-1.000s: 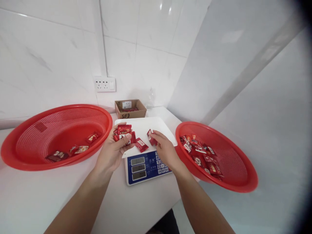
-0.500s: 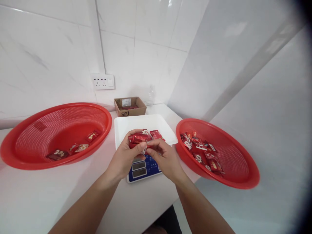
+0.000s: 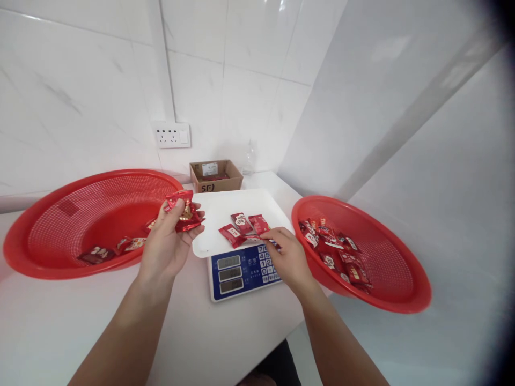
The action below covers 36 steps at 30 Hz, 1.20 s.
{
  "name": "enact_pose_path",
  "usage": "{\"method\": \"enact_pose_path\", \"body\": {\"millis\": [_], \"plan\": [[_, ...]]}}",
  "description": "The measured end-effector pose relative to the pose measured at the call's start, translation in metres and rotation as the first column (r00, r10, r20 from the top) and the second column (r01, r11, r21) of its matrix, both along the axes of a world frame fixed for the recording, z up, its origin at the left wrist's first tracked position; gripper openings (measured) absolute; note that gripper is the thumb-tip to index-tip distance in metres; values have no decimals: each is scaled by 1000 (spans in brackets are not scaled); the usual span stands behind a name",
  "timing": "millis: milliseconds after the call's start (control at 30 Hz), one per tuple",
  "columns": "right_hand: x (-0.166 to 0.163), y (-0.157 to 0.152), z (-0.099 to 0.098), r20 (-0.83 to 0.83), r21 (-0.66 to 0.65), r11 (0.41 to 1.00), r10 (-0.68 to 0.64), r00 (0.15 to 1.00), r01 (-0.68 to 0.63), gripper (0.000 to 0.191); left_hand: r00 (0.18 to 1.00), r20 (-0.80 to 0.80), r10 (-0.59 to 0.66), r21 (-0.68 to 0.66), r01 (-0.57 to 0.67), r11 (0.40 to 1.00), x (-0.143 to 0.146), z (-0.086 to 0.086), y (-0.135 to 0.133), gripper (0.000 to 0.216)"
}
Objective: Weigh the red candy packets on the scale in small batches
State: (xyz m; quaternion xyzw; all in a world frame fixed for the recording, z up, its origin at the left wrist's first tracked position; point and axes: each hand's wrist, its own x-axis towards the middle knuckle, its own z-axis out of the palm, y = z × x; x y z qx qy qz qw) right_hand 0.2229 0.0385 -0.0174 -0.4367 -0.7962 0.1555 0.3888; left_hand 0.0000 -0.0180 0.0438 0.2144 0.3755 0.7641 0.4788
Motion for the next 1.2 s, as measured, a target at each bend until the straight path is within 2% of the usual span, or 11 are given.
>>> {"method": "enact_pose_path", "body": {"millis": [133, 200, 367, 500, 600, 733, 833, 933, 1000, 1067, 1200], "plan": [[-3, 0, -7, 170, 68, 996, -65, 983, 54, 30, 999, -15, -44, -13, 44, 999, 4, -1, -1, 7], [-2, -1, -8, 178, 59, 997, -67, 982, 57, 34, 995, -48, -92, -8, 92, 996, 6, -2, -2, 13], [2, -10, 7, -81, 1, 999, -41, 996, 41, 31, 946, -232, -228, -4, 234, 972, 10, -6, -6, 29], [-3, -24, 29, -285, -81, 994, 47, 958, -73, 23, 811, -495, -311, -62, 324, 944, 20, -12, -9, 31], [-11, -35, 38, -284, -109, 974, 160, 945, -197, 32, 678, -641, -358, -141, 355, 924, 32, -17, -12, 25], [-17, -38, 37, -253, -43, 977, 192, 948, -209, 15, 583, -710, -395, -201, 369, 907, 40, -21, -11, 21], [-13, -28, 30, -322, -8, 989, 140, 936, -151, 15, 618, -726, -302, -173, 261, 950, 34, -23, -5, 24], [-8, -10, 19, -361, 51, 998, 43, 932, -26, 20, 777, -625, -73, -6, 89, 996, 20, -25, 3, 28], [-8, 2, 11, -314, 97, 995, 24, 949, 7, 23, 864, -503, 11, 74, 31, 997, 11, -24, 6, 32], [-9, 11, 2, -222, 130, 991, 26, 975, 3, 26, 896, -444, -10, 66, 44, 997, 5, -21, 7, 37], [-14, 17, -9, -4, 121, 993, 13, 1000, -12, 39, 871, -475, -122, -30, 123, 992, 6, -13, 1, 42]]}}
